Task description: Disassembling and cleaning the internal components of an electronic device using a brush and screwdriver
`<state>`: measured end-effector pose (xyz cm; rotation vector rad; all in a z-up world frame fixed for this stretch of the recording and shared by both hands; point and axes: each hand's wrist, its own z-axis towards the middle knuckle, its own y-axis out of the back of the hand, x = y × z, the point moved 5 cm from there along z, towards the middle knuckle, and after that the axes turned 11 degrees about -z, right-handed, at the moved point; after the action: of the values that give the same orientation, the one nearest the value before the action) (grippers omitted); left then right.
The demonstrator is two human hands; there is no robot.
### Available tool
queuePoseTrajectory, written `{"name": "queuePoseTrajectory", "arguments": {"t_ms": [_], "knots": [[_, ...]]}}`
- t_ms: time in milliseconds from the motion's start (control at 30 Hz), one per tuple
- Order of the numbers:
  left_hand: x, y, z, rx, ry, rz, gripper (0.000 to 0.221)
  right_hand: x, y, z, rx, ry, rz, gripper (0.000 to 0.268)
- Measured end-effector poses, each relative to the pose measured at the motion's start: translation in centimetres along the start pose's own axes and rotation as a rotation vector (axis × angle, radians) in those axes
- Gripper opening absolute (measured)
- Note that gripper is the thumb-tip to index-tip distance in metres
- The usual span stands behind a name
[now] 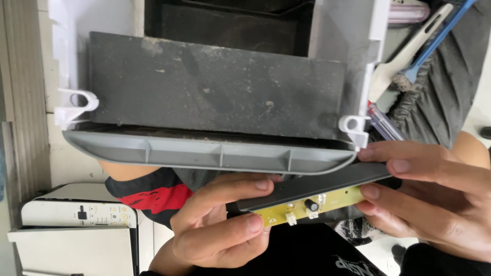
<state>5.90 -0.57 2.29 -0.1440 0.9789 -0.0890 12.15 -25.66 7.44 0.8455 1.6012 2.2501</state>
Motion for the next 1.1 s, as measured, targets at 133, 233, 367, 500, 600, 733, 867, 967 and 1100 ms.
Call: {"name": "queuePoseTrajectory", "arguments": {"t_ms": [133,233,367,500,600,733,867,967,1100], "knots": [[0.5,0.5,-0.3,0.035,-0.041,0.038,0.026,1.6,0.5,2.5,0.040,-0.166,0.002,0.024],[0.5,0.6,0.0,0.025,-0.012,0.039,0.035,0.7,-0.5,0.9,0.095,-0.772,0.349,0.042],[1.3,0.2,-0.7,-0.109,-0.033,0.083,0.031,-1.2,-1.3,0.0,0.059,-1.025,0.426,0.032],[1.6,0.3,-0.8,-0.118,-0.030,0.090,0.022,-0.1,-0.8,0.9,-0.033,0.049,-0.048,0.021],[1.8,0.4,-0.9,-0.143,-0.035,0.084,0.017,0.1,-0.8,0.9,-0.045,0.067,-0.043,0.022],[1.8,0.4,-0.9,-0.162,-0.056,0.096,0.013,0.0,-1.0,0.9,-0.067,0.109,-0.054,0.020],[1.5,0.4,-0.8,-0.178,-0.073,0.110,0.012,-0.4,-1.4,0.6,0.004,0.124,-0.094,0.024],[1.2,-0.1,-0.9,-0.192,-0.003,0.097,0.019,-0.9,-2.0,-2.6,-0.208,0.239,-0.124,0.020],[1.2,-0.6,-0.8,-0.219,0.084,0.109,0.020,-2.5,-3.2,-5.2,-0.735,0.294,-0.134,0.022]]}}
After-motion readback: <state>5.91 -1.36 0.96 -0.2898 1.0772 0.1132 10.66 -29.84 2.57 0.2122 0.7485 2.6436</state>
